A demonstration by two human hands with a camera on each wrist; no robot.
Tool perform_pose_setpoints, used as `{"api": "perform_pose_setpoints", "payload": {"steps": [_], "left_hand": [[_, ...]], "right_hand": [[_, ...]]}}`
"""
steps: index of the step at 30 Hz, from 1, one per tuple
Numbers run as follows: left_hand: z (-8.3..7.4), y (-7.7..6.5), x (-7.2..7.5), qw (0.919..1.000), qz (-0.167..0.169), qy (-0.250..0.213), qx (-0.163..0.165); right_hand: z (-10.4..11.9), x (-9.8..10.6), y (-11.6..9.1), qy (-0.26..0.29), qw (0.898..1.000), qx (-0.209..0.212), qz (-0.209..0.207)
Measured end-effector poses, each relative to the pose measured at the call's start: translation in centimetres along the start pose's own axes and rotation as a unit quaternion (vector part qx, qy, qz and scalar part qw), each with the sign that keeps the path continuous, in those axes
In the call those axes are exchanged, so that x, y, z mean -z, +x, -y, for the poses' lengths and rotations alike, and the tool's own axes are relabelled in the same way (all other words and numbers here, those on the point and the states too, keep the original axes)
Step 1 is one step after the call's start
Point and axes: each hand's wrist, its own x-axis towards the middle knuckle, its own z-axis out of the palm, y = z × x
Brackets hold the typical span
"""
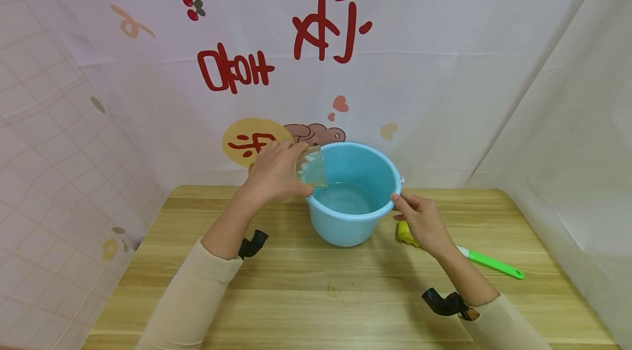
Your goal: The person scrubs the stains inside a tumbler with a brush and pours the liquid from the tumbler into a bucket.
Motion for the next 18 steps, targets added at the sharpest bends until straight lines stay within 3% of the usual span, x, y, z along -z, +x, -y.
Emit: {"api": "perform_pose_setpoints", "payload": {"steps": [18], "left_hand": [[-0.08, 0.02, -0.12, 1.0, -0.004, -0.005, 0.002]], "right_hand": [[0.11, 0.04, 0.04, -0.002, 1.0, 0.0, -0.003]]}}
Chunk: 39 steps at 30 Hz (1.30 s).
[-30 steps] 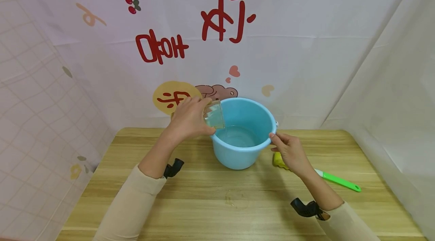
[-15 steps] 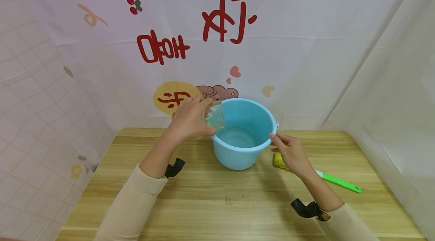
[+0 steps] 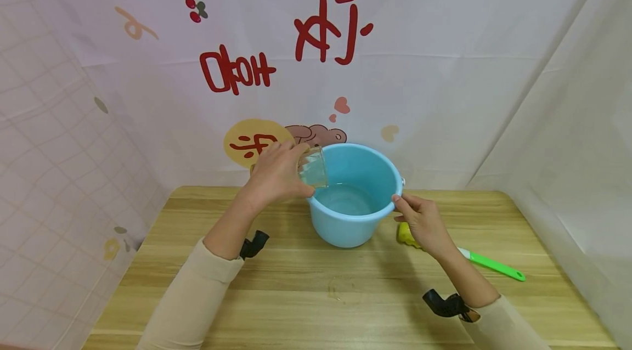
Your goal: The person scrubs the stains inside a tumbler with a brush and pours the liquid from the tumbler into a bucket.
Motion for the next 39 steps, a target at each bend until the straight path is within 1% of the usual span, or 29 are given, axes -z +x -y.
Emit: {"api": "perform_pose_setpoints", "payload": {"steps": [18, 28, 39], "left_hand": [[-0.43, -0.02, 0.17, 0.9999, 0.001, 0.015, -0.006], [-0.47, 0.05, 0.15, 0.9998, 0.0, 0.02, -0.005], [-0.63, 0.18, 0.1, 0.9996, -0.001, 0.027, -0.002]], "right_hand": [[-0.03, -0.06, 0.01, 0.01, 1.0, 0.002, -0.002], [-0.12, -0.1, 0.03, -0.004, 1.0, 0.008, -0.006], [-0.12, -0.06, 0.11, -0.002, 1.0, 0.008, -0.001]]}}
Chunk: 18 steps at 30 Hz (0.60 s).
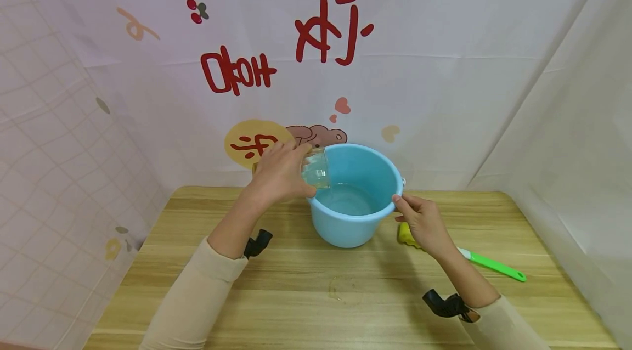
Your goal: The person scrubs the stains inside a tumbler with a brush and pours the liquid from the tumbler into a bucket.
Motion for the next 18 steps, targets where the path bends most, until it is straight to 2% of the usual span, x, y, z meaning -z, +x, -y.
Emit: {"api": "perform_pose_setpoints", "payload": {"steps": [18], "left_hand": [[-0.18, -0.01, 0.02, 1.0, 0.002, 0.004, 0.003]], "right_hand": [[0.22, -0.02, -0.08, -0.012, 1.0, -0.006, -0.002]]}}
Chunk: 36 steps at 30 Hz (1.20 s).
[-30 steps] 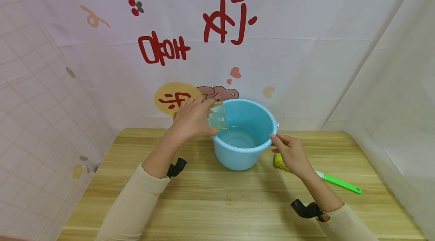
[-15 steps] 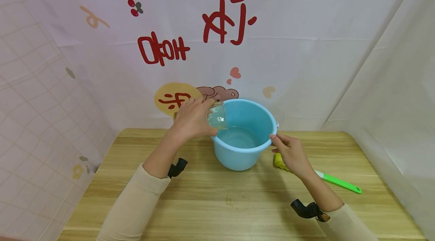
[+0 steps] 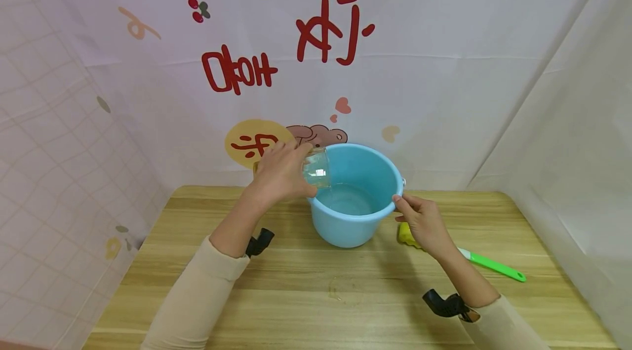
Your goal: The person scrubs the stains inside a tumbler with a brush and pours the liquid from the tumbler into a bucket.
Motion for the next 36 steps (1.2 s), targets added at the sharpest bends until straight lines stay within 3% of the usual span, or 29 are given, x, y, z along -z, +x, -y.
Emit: {"api": "perform_pose_setpoints", "payload": {"steps": [36], "left_hand": [[-0.44, 0.27, 0.15, 0.9997, 0.015, 0.017, 0.002]], "right_hand": [[0.1, -0.03, -0.06, 0.005, 1.0, 0.005, -0.001]]}}
